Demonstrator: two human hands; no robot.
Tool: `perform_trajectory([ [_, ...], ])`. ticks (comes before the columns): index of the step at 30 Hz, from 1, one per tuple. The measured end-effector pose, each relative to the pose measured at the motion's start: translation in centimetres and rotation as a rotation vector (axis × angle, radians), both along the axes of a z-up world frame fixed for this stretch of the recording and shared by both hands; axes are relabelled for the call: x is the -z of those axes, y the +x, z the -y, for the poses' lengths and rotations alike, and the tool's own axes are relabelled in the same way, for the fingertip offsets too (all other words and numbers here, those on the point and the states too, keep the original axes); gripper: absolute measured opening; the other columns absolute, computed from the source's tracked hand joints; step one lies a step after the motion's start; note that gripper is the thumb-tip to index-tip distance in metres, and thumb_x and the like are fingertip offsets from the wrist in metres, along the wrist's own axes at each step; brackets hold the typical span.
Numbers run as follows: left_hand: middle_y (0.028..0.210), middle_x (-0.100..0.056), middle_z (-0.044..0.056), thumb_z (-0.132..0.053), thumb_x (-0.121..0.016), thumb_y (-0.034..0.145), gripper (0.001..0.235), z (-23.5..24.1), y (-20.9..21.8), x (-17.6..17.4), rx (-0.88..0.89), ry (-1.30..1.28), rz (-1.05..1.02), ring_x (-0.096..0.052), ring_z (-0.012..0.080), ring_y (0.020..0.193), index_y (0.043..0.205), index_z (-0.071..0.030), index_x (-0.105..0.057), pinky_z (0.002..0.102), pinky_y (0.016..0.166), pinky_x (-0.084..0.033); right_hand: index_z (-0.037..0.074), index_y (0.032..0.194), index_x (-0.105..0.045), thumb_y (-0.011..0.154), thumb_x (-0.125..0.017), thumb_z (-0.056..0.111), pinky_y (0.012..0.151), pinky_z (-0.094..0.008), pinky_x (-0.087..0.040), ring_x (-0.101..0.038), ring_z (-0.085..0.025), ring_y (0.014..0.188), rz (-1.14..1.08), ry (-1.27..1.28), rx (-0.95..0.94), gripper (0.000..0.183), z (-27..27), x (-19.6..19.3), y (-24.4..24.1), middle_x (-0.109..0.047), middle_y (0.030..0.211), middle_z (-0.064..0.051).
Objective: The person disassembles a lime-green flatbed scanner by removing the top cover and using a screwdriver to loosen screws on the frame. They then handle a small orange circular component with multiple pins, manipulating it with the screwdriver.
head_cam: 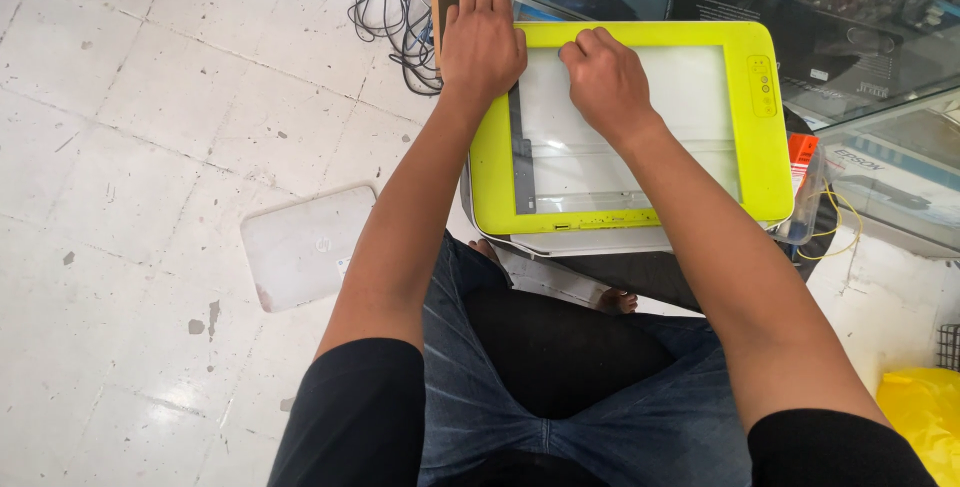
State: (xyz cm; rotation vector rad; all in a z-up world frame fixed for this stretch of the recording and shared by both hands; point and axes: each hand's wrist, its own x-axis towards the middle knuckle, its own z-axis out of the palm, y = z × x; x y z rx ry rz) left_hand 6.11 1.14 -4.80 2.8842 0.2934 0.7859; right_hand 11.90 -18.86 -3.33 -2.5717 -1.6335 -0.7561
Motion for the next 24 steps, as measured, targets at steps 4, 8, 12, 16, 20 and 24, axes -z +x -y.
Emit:
perform_trajectory([
  [4,0.095,-0.057,0.01,-0.031,-0.054,0.088,0.023,-0.3,-0.1,-0.3,0.005,0.003,-0.029,-0.051,0.031,0.091,0.096,-0.009,-0.054,0.045,0.074,-0.047,0.001,0.103,-0.076,0.097,-0.075,0.003,0.06,-0.035,-0.055,-0.065,-0.027,0.08,-0.129,0.029,0.039,0.007,-0.6,-0.3,0.5,-0.07,0.088,-0.014],
  [8,0.11,-0.061,0.006,-0.051,-0.063,0.089,0.043,-1.0,-1.1,-1.4,0.235,-0.142,-0.067,-0.055,0.0293,0.105,0.115,-0.017,-0.06,0.049,0.082,-0.045,0.001,0.096,-0.076,0.093,-0.077,-0.002,0.067,-0.044,-0.053,-0.067,-0.033,0.08,-0.384,0.313,-0.025,0.004,-0.5,-1.0,1.0,-0.073,0.089,-0.014],
  [12,0.114,-0.067,0.004,-0.046,-0.067,0.095,0.036,-1.4,-0.9,-1.3,0.298,-0.295,-0.119,-0.06,0.0289,0.111,0.122,-0.021,-0.068,0.051,0.085,-0.045,0.002,0.095,-0.076,0.092,-0.081,0.0,0.07,-0.042,-0.055,-0.071,-0.031,0.079,-0.557,0.43,0.032,0.006,-0.9,-2.0,0.1,-0.078,0.09,-0.013],
  [16,0.112,-0.067,0.004,-0.046,-0.067,0.096,0.035,-1.1,-1.2,-1.6,0.271,-0.284,-0.121,-0.061,0.0296,0.11,0.122,-0.021,-0.07,0.052,0.085,-0.046,0.009,0.107,-0.062,0.086,-0.091,0.007,0.077,-0.032,-0.058,-0.078,-0.018,0.078,-0.927,0.692,0.222,0.035,-0.6,-3.6,-1.5,-0.079,0.079,-0.007],
  [20,0.111,-0.069,0.003,-0.043,-0.069,0.097,0.036,-0.6,-1.5,-1.6,0.263,-0.289,-0.104,-0.058,0.0289,0.11,0.124,-0.02,-0.072,0.05,0.086,-0.045,0.008,0.106,-0.078,0.094,-0.082,0.014,0.086,-0.035,-0.06,-0.075,-0.023,0.089,-0.891,0.567,0.444,0.014,0.1,-5.1,-3.4,-0.079,0.102,-0.009],
  [24,0.11,-0.07,0.004,-0.042,-0.069,0.096,0.037,-0.5,-1.8,-1.5,0.242,-0.296,-0.08,-0.058,0.0296,0.109,0.125,-0.019,-0.072,0.049,0.086,-0.045,0.006,0.118,-0.077,0.098,-0.077,0.012,0.092,-0.041,-0.054,-0.065,-0.031,0.101,-0.73,0.454,0.415,0.022,-0.1,-3.7,-3.5,-0.069,0.114,-0.015],
])
